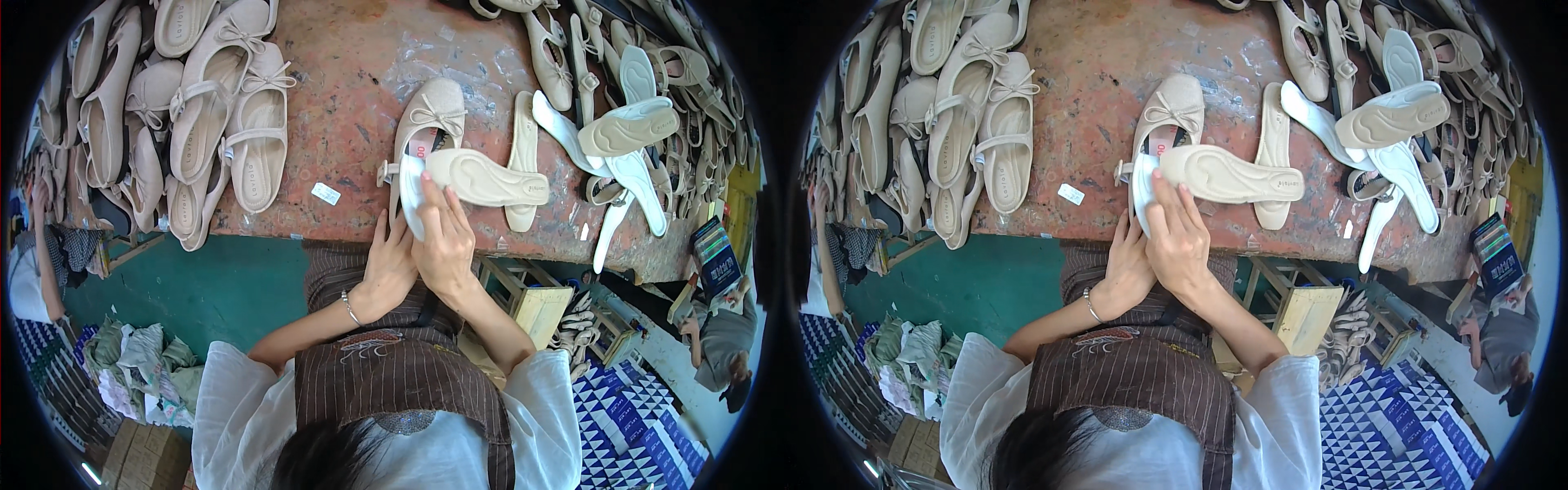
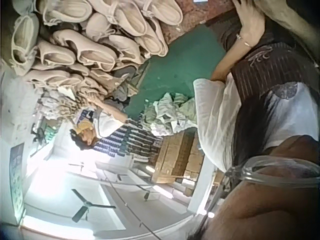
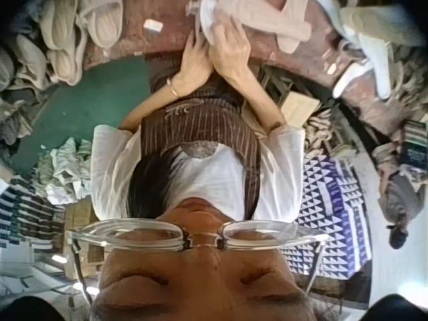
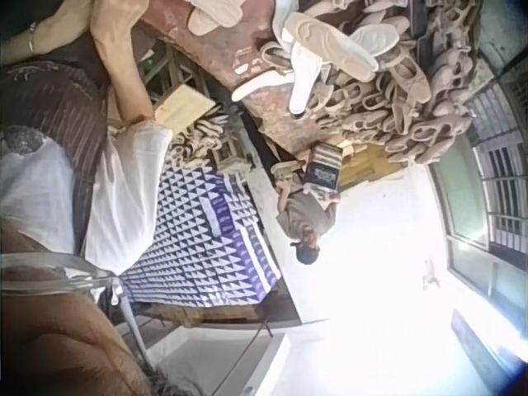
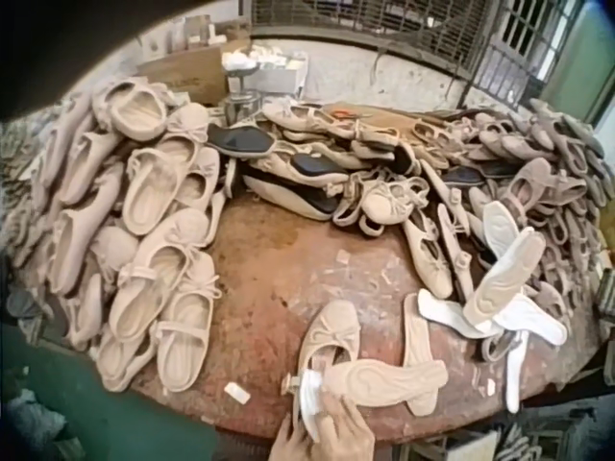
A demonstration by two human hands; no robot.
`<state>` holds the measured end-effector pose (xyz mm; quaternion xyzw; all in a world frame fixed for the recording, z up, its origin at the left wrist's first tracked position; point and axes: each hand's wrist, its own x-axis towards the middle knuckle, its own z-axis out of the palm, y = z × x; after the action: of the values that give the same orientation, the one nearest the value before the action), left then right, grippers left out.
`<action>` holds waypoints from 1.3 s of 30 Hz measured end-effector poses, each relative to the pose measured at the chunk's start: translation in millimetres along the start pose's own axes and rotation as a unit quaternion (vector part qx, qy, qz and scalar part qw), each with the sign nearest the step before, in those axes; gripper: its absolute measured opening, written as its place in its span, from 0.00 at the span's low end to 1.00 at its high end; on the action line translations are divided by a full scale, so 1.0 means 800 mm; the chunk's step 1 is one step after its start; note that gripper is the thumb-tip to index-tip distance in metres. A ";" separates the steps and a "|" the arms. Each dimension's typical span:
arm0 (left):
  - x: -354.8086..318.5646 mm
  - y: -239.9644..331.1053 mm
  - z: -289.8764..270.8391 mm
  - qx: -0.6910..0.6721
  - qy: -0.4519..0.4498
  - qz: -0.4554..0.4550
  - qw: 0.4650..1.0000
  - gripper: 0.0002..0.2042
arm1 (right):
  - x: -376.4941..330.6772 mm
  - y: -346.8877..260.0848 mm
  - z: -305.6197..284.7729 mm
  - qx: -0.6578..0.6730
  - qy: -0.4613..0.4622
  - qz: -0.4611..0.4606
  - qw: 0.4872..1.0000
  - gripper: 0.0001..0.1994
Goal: The person picks up a shoe and an insole, inserts the insole into the shoe, and presses it down by hand. They then wipe the exterior of the shoe with a cloth before placing it back on the table and repeating the process.
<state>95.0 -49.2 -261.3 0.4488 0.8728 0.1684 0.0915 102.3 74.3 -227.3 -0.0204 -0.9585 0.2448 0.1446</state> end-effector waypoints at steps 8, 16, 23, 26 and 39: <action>0.012 0.005 -0.010 0.005 0.009 -0.033 0.999 0.27 | 0.083 0.101 -0.056 -0.036 -0.082 -0.030 0.996 0.38; 0.011 -0.001 -0.011 0.009 0.014 -0.021 1.000 0.27 | 0.083 0.185 -0.095 -0.186 0.024 0.184 0.965 0.31; 0.012 0.003 -0.013 0.010 -0.005 -0.014 1.000 0.27 | 0.100 0.106 -0.055 0.088 0.033 0.063 0.994 0.43; 0.008 -0.002 -0.010 -0.008 0.004 -0.022 1.000 0.25 | 0.103 0.065 -0.024 0.224 -0.018 0.193 0.955 0.30; -0.003 -0.012 0.009 -0.125 0.086 0.018 0.988 0.18 | 0.070 0.049 0.041 -0.068 0.001 0.006 0.998 0.27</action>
<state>91.1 -54.9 -271.2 0.4332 0.8413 0.3161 0.0685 38.4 99.4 -258.6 -0.0364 -0.9725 0.1801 0.1427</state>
